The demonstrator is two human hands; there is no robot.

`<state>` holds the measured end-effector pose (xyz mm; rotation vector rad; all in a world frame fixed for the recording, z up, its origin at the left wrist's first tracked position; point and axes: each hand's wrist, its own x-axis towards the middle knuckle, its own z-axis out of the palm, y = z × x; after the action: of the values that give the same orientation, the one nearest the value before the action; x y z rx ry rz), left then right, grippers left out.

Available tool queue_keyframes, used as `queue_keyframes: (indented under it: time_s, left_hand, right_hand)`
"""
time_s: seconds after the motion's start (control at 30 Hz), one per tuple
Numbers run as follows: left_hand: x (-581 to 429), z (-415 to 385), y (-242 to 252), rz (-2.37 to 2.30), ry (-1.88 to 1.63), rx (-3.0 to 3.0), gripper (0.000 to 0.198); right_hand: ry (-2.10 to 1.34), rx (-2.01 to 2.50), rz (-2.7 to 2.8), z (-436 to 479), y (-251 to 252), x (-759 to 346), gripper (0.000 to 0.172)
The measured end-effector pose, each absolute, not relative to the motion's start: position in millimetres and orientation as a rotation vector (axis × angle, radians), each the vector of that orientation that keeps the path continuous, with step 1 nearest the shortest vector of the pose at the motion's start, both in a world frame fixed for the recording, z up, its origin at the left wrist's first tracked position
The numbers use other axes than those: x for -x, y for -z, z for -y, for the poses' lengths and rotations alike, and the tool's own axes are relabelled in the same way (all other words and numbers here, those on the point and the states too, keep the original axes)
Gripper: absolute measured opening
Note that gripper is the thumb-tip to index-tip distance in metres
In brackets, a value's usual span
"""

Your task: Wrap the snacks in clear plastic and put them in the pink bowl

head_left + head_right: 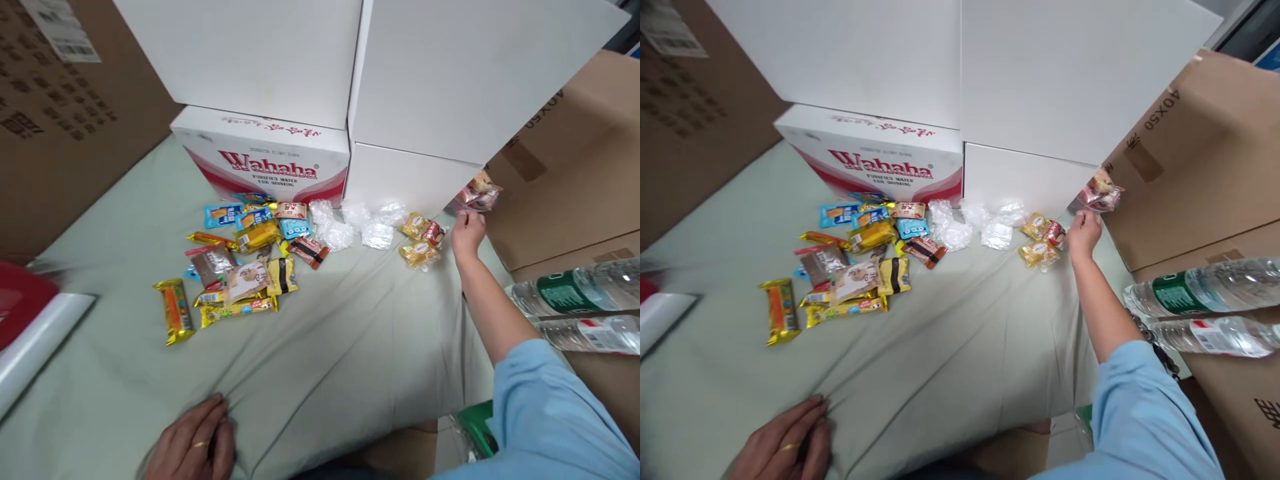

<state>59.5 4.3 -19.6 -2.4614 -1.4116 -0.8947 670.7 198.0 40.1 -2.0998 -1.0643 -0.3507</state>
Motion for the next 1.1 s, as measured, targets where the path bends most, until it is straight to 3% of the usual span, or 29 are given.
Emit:
queue_keyframes:
  time_s: [0.27,0.4,0.73,0.83,0.97,1.1]
  left_hand:
    - [-61.8,-1.1,22.3,1.416,0.930,2.462,0.019]
    - [-61.7,2.3,24.7,1.442,0.937,2.452,0.019]
    - [-59.4,6.2,29.3,1.448,1.031,2.442,0.021]
    - [-58.7,6.6,29.3,1.472,1.190,2.396,0.022]
    - [-71.2,13.7,16.1,1.673,1.512,2.377,0.016]
    - [-107.6,19.1,-11.1,1.869,1.761,2.716,0.013]
  right_hand:
    - [-0.192,1.677,1.882,-186.9,-70.8,-541.9,0.022]
    - [-0.295,1.800,2.119,-211.1,-61.0,-475.2,0.022]
    - [-0.465,1.927,1.676,-200.8,-68.9,-446.4,0.006]
    - [-0.630,1.845,1.510,-162.0,-83.0,-453.6,0.015]
    - [-1.166,1.401,0.929,-89.6,-81.1,-448.6,0.033]
    - [-1.365,1.171,0.540,-15.2,-53.5,-422.8,0.033]
